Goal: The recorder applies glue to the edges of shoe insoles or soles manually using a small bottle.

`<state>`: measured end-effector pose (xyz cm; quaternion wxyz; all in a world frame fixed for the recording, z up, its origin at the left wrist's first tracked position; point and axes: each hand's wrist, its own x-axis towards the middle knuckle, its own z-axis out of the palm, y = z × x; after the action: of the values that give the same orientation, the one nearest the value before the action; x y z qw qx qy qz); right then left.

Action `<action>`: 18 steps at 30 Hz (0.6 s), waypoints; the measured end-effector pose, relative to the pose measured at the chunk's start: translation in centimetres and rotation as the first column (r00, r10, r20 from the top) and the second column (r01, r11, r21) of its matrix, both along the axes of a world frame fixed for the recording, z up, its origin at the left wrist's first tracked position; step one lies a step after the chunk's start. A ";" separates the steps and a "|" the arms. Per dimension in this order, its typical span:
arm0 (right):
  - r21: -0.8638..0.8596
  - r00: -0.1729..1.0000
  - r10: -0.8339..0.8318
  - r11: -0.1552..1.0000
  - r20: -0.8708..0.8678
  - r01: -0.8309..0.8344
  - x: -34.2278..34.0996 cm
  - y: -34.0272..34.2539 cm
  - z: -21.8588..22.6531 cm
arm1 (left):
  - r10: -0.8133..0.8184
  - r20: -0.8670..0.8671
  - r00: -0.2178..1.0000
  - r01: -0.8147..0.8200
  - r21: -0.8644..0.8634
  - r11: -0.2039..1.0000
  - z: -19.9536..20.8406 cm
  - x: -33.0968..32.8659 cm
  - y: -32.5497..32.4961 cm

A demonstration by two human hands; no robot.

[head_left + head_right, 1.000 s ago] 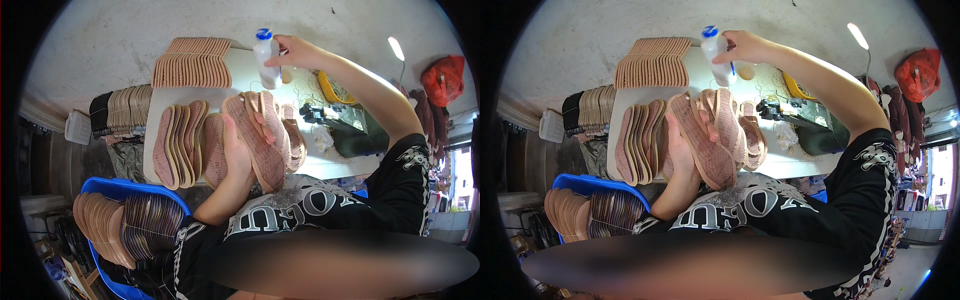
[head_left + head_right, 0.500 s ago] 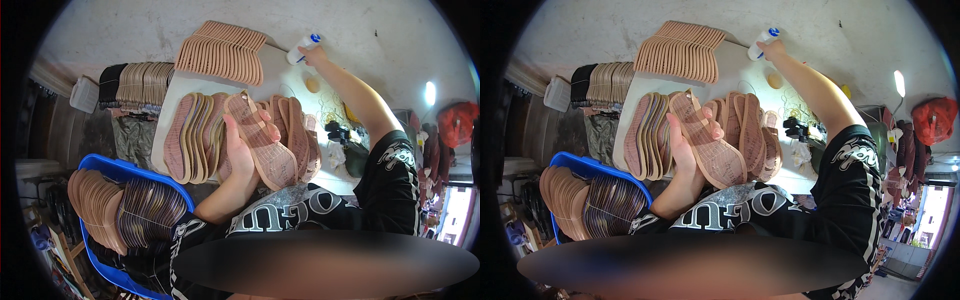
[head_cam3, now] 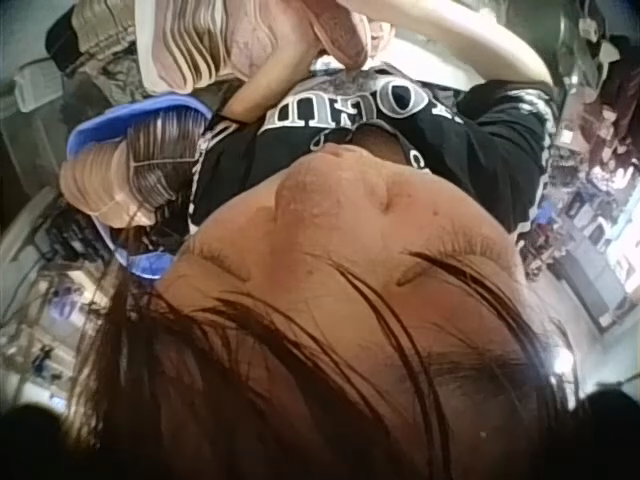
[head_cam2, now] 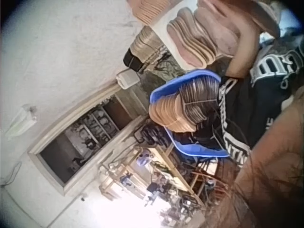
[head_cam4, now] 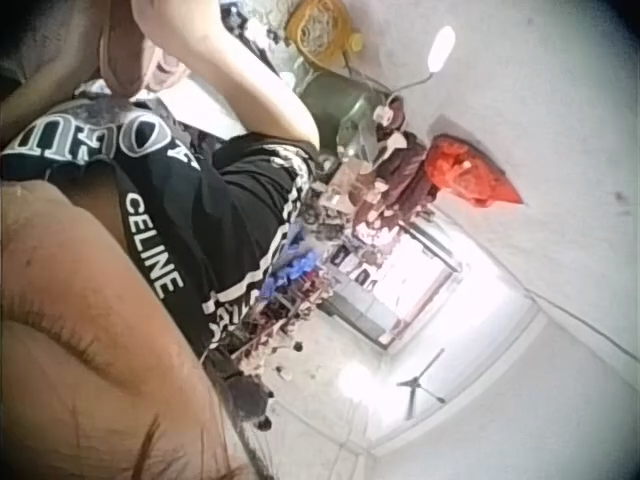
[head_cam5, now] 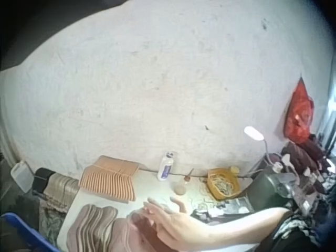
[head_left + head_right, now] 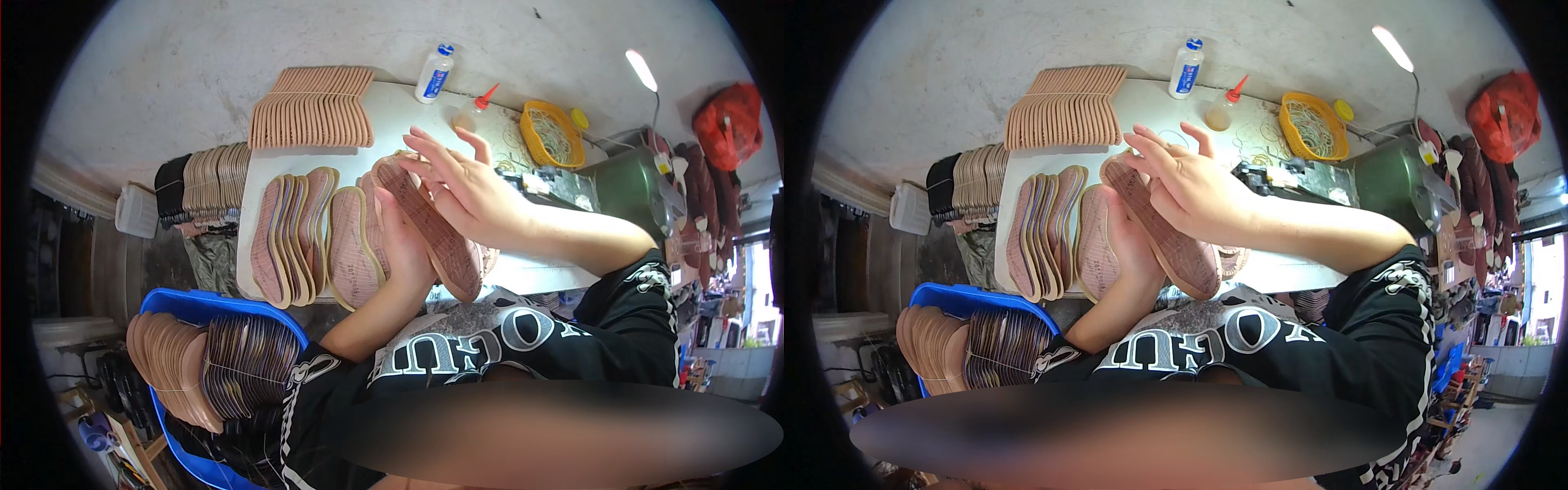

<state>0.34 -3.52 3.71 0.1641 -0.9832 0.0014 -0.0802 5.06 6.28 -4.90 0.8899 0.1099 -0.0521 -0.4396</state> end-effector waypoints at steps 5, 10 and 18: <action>-0.003 0.984 -0.096 0.995 0.153 0.098 -3.5 0.7 -1.7 | -0.044 0.163 0.986 0.040 0.030 0.999 0.6 -2.8 0.3; 0.065 0.972 -0.170 0.985 0.162 0.161 -5.6 1.4 -1.8 | -0.038 0.234 0.972 0.031 0.034 0.999 0.4 -5.3 0.1; 0.155 0.935 -0.232 0.968 0.268 0.196 -10.0 1.2 -2.0 | -0.104 0.339 0.935 0.101 0.027 0.995 1.2 -8.3 0.3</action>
<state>-9.63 -2.35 1.72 0.2148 -0.9431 0.0902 -0.2374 -3.22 6.57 -3.71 0.8430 0.1855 -0.2085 -0.4599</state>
